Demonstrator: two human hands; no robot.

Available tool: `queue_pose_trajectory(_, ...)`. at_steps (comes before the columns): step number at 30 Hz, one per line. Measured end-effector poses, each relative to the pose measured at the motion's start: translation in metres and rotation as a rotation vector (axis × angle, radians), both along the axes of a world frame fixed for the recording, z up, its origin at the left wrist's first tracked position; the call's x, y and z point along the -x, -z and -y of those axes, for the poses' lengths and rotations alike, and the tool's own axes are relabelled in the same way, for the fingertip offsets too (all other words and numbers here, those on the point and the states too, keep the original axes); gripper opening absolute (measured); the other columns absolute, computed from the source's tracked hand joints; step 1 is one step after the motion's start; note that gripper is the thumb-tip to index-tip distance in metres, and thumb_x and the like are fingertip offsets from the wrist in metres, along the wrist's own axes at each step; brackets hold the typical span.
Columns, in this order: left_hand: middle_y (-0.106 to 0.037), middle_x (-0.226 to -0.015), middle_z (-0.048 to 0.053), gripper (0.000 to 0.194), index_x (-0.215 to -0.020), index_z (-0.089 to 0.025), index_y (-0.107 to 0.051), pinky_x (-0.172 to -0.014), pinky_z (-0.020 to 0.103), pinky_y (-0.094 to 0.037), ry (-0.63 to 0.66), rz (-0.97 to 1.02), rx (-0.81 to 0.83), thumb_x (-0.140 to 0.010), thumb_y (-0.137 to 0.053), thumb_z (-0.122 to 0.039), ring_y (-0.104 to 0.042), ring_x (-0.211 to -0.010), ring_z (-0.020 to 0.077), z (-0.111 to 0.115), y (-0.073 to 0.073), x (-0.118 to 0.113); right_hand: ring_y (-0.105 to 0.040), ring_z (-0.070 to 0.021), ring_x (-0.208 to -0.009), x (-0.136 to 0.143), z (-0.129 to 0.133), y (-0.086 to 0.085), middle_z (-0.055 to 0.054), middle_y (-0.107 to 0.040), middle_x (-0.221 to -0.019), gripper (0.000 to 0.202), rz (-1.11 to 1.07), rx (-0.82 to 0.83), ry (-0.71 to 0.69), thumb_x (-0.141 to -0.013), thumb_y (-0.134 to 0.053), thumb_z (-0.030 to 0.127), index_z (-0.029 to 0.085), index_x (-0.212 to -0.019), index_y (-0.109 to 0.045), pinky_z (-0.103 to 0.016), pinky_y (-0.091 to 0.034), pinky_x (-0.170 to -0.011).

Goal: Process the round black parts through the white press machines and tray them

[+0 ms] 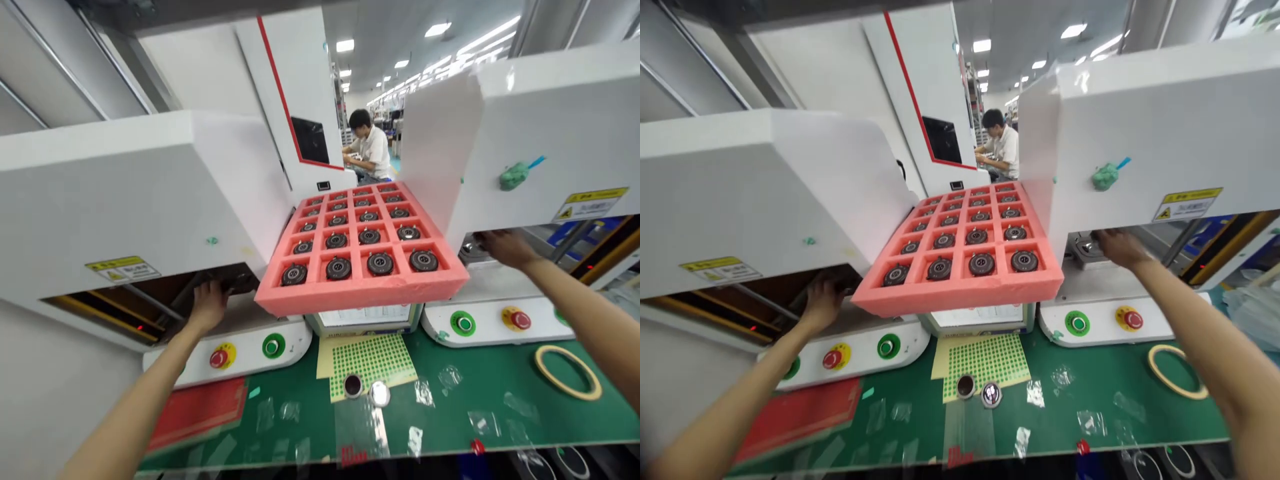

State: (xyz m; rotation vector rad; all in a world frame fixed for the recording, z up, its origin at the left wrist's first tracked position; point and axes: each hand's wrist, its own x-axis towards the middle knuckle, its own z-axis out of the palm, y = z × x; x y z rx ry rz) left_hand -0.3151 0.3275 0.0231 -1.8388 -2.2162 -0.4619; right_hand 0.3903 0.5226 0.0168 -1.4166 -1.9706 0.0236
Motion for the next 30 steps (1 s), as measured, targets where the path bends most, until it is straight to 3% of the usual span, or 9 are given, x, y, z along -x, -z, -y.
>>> queue_pose_trajectory(3, -0.050, -0.123, 0.023, 0.040, -0.123, -0.002, -0.044, -0.101, 0.057, -0.037, 0.066, 0.033, 0.023, -0.093, -0.036, -0.027, -0.044, -0.120, 0.0381, 0.075, 0.048, -0.024, -0.046, -0.0318, -0.131, -0.008, 0.063, 0.008, -0.021, -0.058, -0.127, 0.029, 0.106, -0.002, -0.092, -0.095, -0.045, 0.037, 0.021, -0.111, -0.062, -0.054, -0.028, -0.112)
queue_pose_trajectory(6, -0.056, -0.116, 0.015, 0.034, -0.121, -0.015, -0.050, -0.100, 0.049, -0.044, 0.206, 0.109, 0.087, -0.091, -0.042, -0.028, -0.053, -0.111, 0.0310, 0.148, 0.105, -0.080, -0.048, -0.0335, -0.129, 0.002, 0.148, 0.040, -0.022, -0.055, -0.131, 0.038, 0.121, -0.121, -0.150, -0.093, -0.042, 0.041, 0.027, -0.127, -0.048, -0.054, -0.036, -0.108)
queue_pose_trajectory(8, -0.057, -0.118, 0.013, 0.033, -0.122, -0.018, -0.052, -0.098, 0.046, -0.046, 0.331, 0.160, 0.127, -0.092, -0.039, -0.025, -0.054, -0.112, 0.0281, 0.172, 0.135, -0.120, -0.058, -0.0334, -0.117, 0.017, 0.196, 0.072, -0.019, -0.061, -0.123, 0.037, 0.173, -0.114, -0.207, -0.090, -0.047, 0.036, 0.030, -0.126, -0.046, -0.055, -0.044, -0.101)
queue_pose_trajectory(11, -0.057, -0.119, 0.012, 0.033, -0.122, -0.019, -0.053, -0.097, 0.044, -0.048, 0.429, 0.208, 0.142, -0.093, -0.038, -0.023, -0.055, -0.113, 0.0260, 0.174, 0.158, -0.159, -0.065, -0.0324, -0.106, 0.043, 0.237, 0.116, -0.015, -0.068, -0.115, 0.032, 0.260, -0.015, -0.259, -0.089, -0.044, 0.029, 0.025, -0.119, -0.051, -0.057, -0.047, -0.098)
queue_pose_trajectory(13, -0.058, -0.117, 0.012, 0.031, -0.119, -0.018, -0.055, -0.096, 0.045, -0.048, 0.459, 0.226, 0.142, -0.093, -0.038, -0.023, -0.056, -0.111, 0.0259, 0.166, 0.161, -0.167, -0.066, -0.0306, -0.105, 0.053, 0.246, 0.135, -0.015, -0.069, -0.114, 0.033, 0.277, 0.037, -0.247, -0.089, -0.041, 0.027, 0.021, -0.120, -0.051, -0.055, -0.049, -0.097)
queue_pose_trajectory(16, -0.059, -0.115, 0.011, 0.029, -0.116, -0.019, -0.056, -0.095, 0.046, -0.049, 0.471, 0.242, 0.142, -0.093, -0.040, -0.023, -0.057, -0.108, 0.0252, 0.160, 0.157, -0.167, -0.069, -0.0291, -0.099, 0.051, 0.251, 0.148, -0.014, -0.071, -0.108, 0.034, 0.270, 0.087, -0.207, -0.089, -0.040, 0.027, 0.020, -0.121, -0.049, -0.052, -0.050, -0.097)
queue_pose_trajectory(22, -0.050, -0.133, 0.016, 0.040, -0.130, -0.015, -0.047, -0.104, 0.047, -0.042, 0.369, 0.255, 0.125, -0.093, -0.043, -0.028, -0.047, -0.126, 0.0287, 0.166, 0.134, -0.184, -0.068, -0.0328, -0.097, 0.044, 0.257, 0.139, -0.015, -0.070, -0.105, 0.037, 0.234, 0.157, -0.200, -0.085, -0.044, 0.032, 0.020, -0.120, -0.051, -0.053, -0.053, -0.089)
queue_pose_trajectory(26, -0.063, -0.113, 0.010, 0.026, -0.112, -0.018, -0.059, -0.096, 0.037, -0.047, 0.361, 0.258, 0.174, -0.094, -0.042, -0.026, -0.057, -0.110, 0.0228, 0.151, 0.125, -0.228, -0.057, -0.0324, -0.119, 0.092, 0.264, 0.121, -0.018, -0.061, -0.125, 0.041, 0.211, 0.202, -0.260, -0.090, -0.044, 0.032, 0.018, -0.128, -0.048, -0.054, -0.045, -0.100)
queue_pose_trajectory(30, -0.063, -0.105, 0.012, 0.024, -0.105, -0.012, -0.060, -0.088, 0.042, -0.049, 0.298, 0.225, 0.206, -0.091, -0.053, -0.030, -0.059, -0.103, 0.0248, 0.132, 0.127, -0.271, -0.056, -0.0234, -0.121, 0.165, 0.272, 0.113, -0.011, -0.062, -0.127, 0.039, 0.234, 0.292, -0.441, -0.088, -0.053, 0.025, 0.020, -0.127, -0.051, -0.040, -0.044, -0.105)
